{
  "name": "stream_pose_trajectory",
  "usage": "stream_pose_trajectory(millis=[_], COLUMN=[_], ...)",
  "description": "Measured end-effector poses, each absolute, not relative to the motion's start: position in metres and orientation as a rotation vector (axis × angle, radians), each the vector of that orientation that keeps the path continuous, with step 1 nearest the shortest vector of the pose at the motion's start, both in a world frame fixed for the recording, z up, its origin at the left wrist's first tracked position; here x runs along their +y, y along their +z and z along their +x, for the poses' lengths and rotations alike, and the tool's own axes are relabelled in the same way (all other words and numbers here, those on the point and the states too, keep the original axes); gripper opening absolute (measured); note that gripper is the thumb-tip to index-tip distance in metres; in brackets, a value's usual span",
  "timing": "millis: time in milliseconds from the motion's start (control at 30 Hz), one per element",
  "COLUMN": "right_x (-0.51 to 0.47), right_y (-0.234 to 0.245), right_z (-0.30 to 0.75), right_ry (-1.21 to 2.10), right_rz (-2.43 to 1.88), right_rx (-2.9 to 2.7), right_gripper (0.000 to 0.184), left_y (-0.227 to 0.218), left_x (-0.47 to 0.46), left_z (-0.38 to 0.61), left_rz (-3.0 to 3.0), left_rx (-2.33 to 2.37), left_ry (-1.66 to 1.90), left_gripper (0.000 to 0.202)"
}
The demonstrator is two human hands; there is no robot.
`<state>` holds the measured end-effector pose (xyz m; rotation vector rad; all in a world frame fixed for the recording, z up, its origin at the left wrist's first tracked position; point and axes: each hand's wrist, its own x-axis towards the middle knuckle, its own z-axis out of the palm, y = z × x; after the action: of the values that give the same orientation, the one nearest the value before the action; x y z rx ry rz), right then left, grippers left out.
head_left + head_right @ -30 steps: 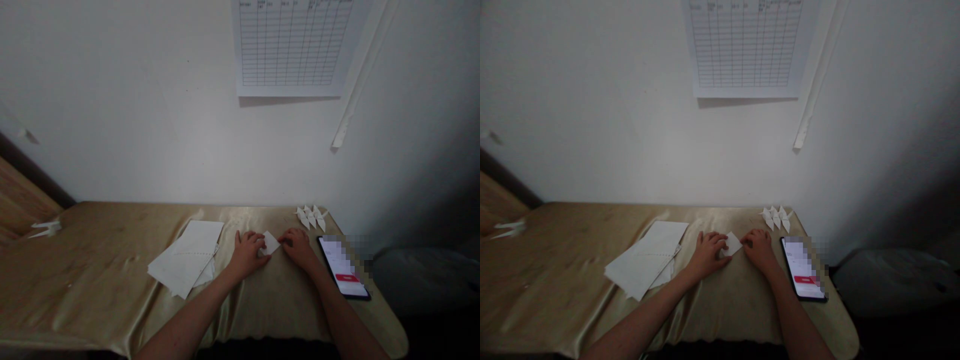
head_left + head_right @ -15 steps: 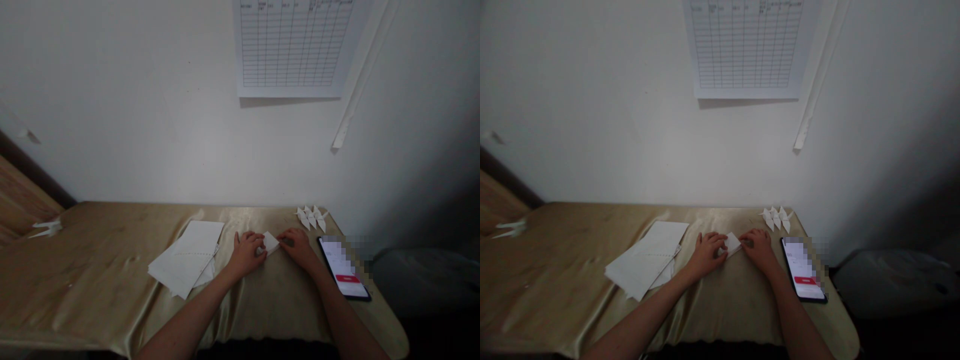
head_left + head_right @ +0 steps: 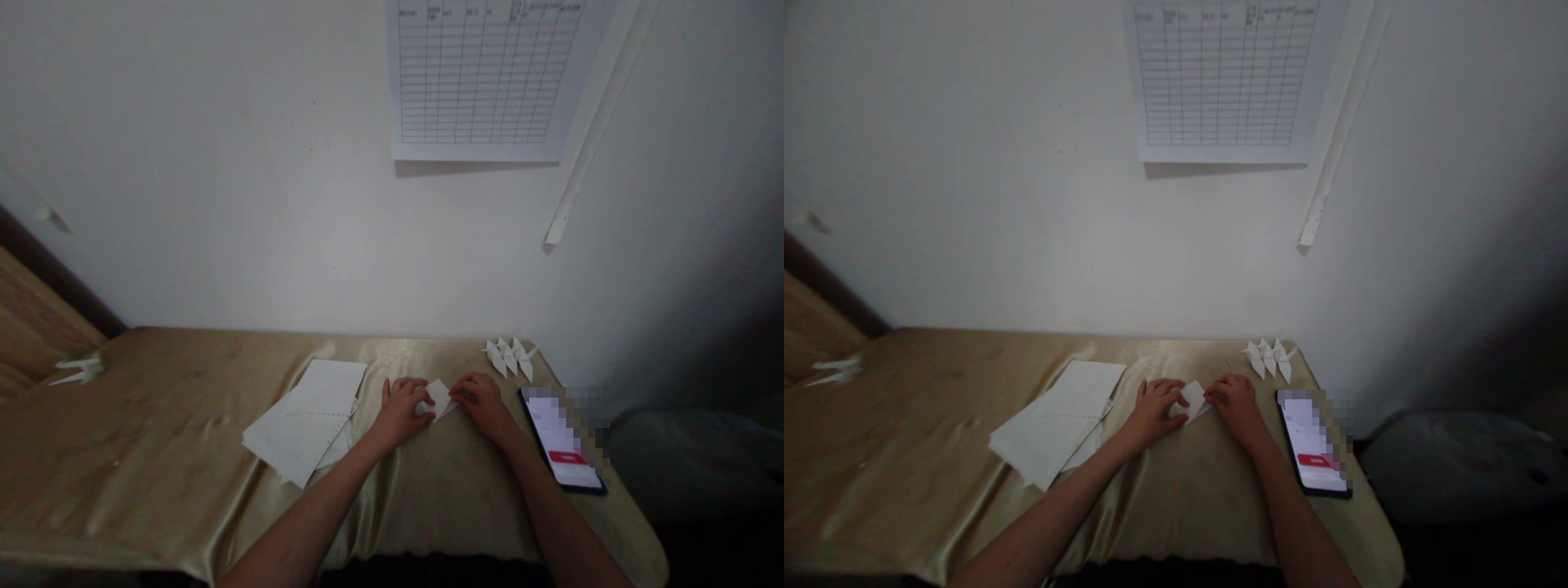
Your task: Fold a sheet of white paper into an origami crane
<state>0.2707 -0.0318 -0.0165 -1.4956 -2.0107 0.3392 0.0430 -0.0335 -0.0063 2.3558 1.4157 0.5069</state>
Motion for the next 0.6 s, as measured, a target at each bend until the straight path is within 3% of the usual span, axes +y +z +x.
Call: stream_pose_trajectory(millis=[600], right_x=[-0.027], right_y=[-0.021], right_z=[0.247], right_ry=[0.210], right_rz=[-1.646], right_rx=[-2.036], right_gripper=[0.011], left_y=[-0.002], left_x=[-0.036], left_z=[0.041], left_rz=[2.371], left_rx=[1.340], left_ry=[0.482], left_gripper=[0.035])
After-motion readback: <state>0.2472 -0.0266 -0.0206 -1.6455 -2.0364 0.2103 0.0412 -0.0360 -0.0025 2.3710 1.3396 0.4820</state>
